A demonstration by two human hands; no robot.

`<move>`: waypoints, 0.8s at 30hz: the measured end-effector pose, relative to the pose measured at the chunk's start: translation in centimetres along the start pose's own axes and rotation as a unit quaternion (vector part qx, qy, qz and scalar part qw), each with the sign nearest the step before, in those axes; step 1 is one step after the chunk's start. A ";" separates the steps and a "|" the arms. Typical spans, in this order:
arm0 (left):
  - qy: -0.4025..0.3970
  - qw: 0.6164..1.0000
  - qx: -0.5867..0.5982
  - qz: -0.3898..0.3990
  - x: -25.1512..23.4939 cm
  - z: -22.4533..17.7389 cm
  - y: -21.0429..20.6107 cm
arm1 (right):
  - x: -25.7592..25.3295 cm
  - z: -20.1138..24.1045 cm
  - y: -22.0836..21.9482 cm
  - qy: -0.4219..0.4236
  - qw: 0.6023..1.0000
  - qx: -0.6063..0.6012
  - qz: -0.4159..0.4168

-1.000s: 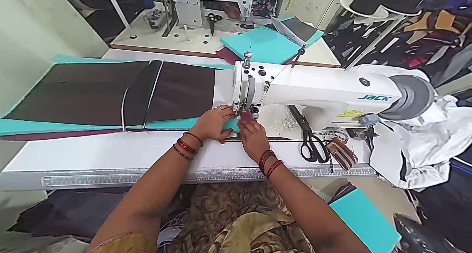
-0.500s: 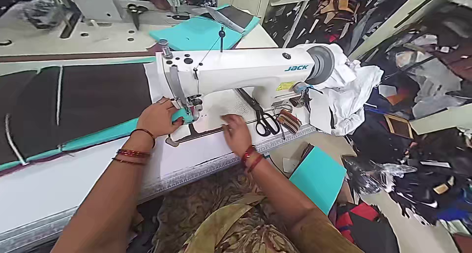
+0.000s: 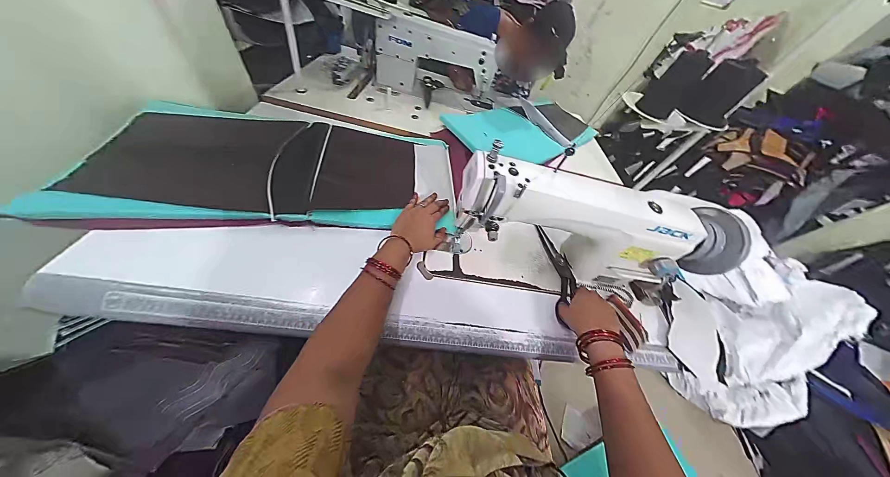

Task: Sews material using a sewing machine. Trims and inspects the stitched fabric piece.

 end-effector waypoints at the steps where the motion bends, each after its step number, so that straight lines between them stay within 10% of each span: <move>1: 0.019 1.000 -0.002 0.006 0.0 0.2 0.2 | 0.0 -0.1 0.4 0.002 1.000 0.006 0.017; 6: 0.059 0.998 -0.002 -0.015 0.3 1.6 0.9 | 1.3 -1.8 -2.5 0.085 0.963 -0.254 0.022; 11: 0.064 0.996 0.029 -0.049 0.0 2.1 1.0 | 8.7 0.5 -8.4 0.192 0.735 -0.629 0.168; 17: 0.071 0.996 0.013 -0.051 -0.1 2.2 0.7 | 14.6 9.0 -10.2 0.283 0.430 -0.738 0.436; 24: 0.094 0.995 0.007 -0.030 0.1 1.8 1.1 | 13.8 15.4 -6.8 0.248 0.310 -0.814 0.424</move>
Point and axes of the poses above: each hand's wrist, its own x-axis away from the middle knuckle, its own y-axis out of the back of the hand, z = x × y, the point moved 4 cm from there along -x, towards the middle knuckle, and after that the axes turned 15 degrees about x, right-handed, at the moved point
